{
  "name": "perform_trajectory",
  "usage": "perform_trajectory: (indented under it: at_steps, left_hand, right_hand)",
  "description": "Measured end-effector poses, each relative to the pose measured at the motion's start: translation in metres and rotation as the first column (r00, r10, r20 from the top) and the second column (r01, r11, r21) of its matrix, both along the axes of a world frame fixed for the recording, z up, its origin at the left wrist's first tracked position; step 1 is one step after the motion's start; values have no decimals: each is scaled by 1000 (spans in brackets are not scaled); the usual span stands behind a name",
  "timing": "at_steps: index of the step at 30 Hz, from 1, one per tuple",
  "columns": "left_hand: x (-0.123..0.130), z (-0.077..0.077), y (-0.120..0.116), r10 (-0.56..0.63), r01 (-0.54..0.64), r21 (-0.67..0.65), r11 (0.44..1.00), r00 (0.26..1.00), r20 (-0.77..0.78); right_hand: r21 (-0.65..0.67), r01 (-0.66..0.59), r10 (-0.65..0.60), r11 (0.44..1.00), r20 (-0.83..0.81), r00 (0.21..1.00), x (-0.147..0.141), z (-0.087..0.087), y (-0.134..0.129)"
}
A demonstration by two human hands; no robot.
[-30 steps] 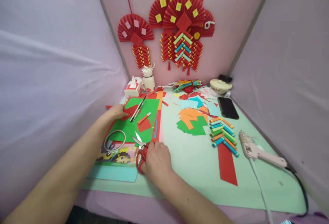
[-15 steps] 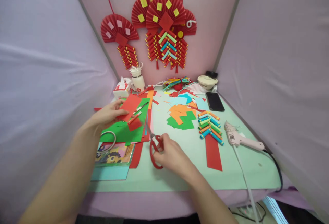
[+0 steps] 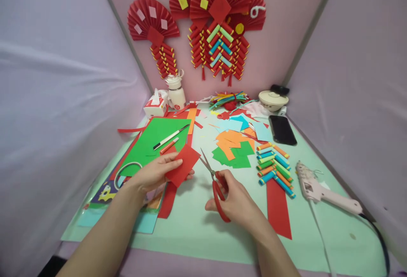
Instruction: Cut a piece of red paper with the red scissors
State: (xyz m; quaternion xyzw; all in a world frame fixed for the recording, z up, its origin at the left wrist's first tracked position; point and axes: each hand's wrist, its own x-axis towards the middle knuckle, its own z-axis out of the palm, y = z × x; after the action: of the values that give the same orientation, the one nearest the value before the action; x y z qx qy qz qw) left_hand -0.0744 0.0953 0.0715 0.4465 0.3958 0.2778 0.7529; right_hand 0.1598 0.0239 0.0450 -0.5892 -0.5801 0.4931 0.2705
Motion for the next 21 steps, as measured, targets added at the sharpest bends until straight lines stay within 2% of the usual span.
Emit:
perform_trajectory:
  at_steps: [7,10,14,21]
  left_hand:
    - [-7,1,-6,-111,114,-66,991,993,47]
    - [-11,1,-8,-165,168,-47,985,985,55]
    - [-13,-1,-9,-159,160,-21,987,987,39]
    - [-10,-8,-11,-153,155,-58,986,987,49]
  right_hand:
    - [-126,-164,155,978,-80,985,12,-1,-5]
    - [-122,-166,166,979,-14,986,11,-1,-6]
    - [-94,-164,172,982,80,982,8,0,-7]
    - [-81,-179,187,980,98,977,3,0,-10]
